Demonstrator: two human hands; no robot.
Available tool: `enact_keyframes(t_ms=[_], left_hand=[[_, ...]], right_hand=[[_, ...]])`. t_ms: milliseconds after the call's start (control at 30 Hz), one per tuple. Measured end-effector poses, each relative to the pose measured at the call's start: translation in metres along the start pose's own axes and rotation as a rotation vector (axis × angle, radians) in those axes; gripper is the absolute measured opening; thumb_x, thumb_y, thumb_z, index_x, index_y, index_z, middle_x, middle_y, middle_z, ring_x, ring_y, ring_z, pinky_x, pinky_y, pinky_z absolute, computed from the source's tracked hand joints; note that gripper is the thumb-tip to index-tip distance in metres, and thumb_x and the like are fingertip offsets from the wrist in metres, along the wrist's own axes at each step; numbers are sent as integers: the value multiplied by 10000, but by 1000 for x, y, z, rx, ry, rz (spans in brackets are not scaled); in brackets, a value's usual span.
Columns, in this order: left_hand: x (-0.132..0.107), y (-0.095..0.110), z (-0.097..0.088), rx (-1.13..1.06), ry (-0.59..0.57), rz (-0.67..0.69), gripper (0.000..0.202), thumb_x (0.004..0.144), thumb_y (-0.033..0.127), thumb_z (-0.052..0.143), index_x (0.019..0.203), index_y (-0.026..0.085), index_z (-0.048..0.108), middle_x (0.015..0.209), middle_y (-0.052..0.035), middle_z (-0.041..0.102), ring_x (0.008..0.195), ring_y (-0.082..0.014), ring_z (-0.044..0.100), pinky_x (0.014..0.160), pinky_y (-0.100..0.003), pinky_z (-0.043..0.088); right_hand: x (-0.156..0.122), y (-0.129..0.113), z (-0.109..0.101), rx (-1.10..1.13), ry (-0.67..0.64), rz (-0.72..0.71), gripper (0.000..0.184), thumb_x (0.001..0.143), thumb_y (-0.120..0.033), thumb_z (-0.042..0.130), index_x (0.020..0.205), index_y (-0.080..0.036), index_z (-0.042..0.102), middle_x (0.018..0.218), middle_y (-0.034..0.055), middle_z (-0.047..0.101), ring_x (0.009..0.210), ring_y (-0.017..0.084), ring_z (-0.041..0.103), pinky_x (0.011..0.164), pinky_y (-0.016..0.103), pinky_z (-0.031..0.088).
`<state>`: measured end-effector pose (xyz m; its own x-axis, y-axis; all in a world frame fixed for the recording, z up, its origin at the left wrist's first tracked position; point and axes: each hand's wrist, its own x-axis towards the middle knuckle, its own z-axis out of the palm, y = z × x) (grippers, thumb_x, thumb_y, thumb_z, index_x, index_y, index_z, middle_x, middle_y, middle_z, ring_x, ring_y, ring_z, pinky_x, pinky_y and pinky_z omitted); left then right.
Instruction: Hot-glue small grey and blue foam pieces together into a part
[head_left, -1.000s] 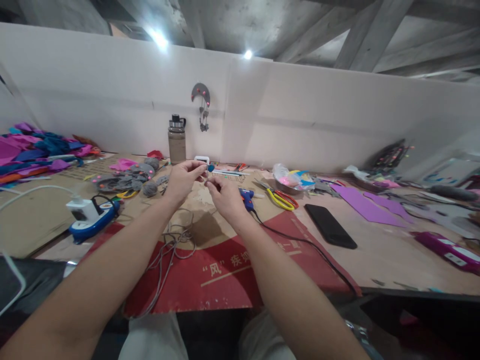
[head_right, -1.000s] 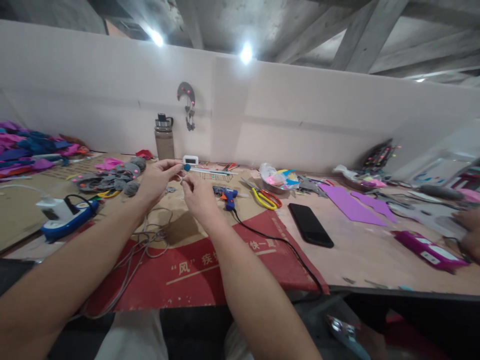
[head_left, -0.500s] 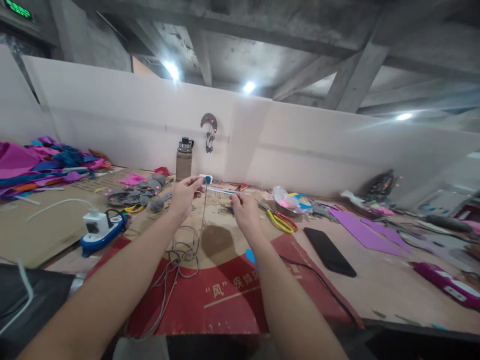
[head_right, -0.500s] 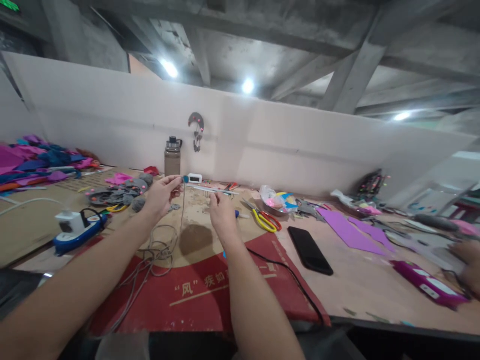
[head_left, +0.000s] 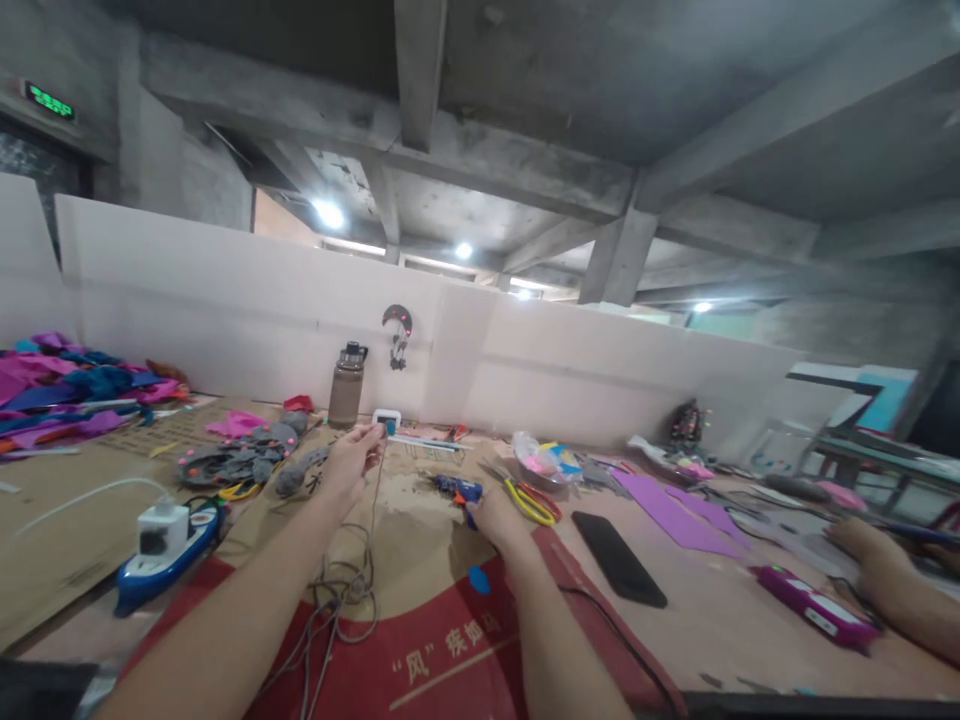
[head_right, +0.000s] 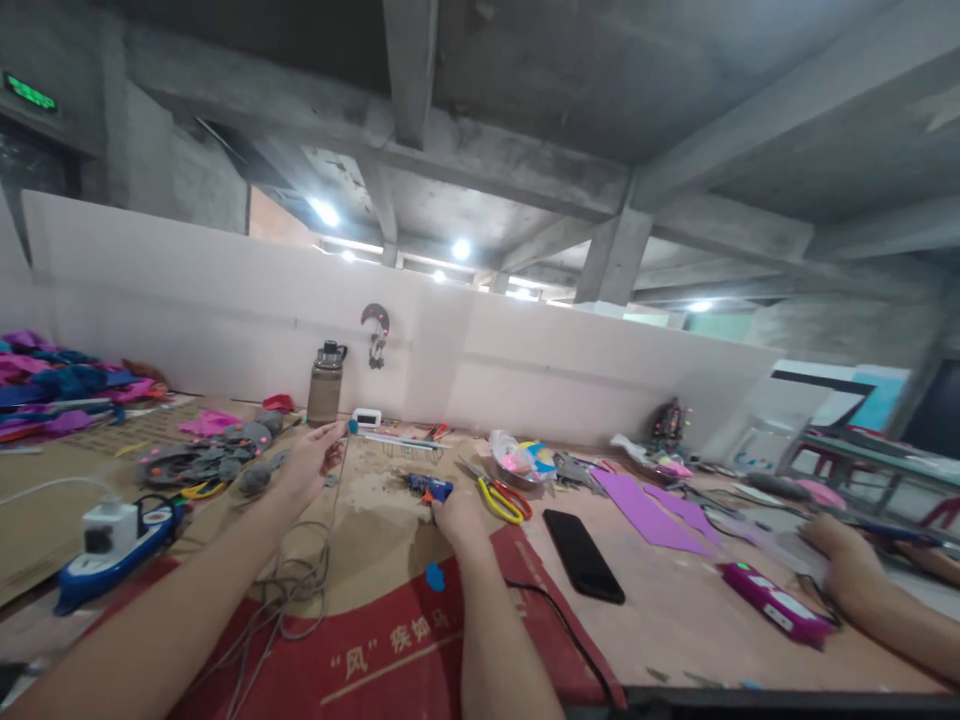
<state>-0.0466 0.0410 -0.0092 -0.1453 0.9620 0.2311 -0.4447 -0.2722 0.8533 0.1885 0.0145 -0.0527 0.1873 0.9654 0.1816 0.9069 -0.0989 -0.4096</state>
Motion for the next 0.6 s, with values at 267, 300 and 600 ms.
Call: enact_keyframes(t_ms=[267, 300, 600], left_hand=[[-4, -3, -1, 178, -24, 111, 370, 561, 451, 708, 739, 136, 630, 543, 31, 515, 455, -55, 419, 436, -173, 290], [-5, -3, -1, 221, -38, 141, 366, 570, 458, 699, 737, 139, 636, 537, 28, 513, 458, -61, 417, 438, -178, 290], [-6, -14, -4, 453, -124, 210, 345, 662, 473, 622, 785, 152, 650, 544, 11, 524, 477, -89, 425, 452, -202, 305]], right_hand=[[-1, -11, 27, -58, 0, 23, 314, 737, -178, 500, 1015, -87, 618, 1045, 201, 631, 954, 243, 615, 745, 271, 443], [1, -11, 28, -54, 1, 26, 315, 743, -195, 498, 1015, -89, 616, 1040, 197, 634, 948, 242, 618, 741, 274, 445], [21, -3, 28, 65, -51, 21, 282, 740, -212, 462, 929, -105, 642, 966, 167, 669, 893, 235, 636, 679, 259, 445]])
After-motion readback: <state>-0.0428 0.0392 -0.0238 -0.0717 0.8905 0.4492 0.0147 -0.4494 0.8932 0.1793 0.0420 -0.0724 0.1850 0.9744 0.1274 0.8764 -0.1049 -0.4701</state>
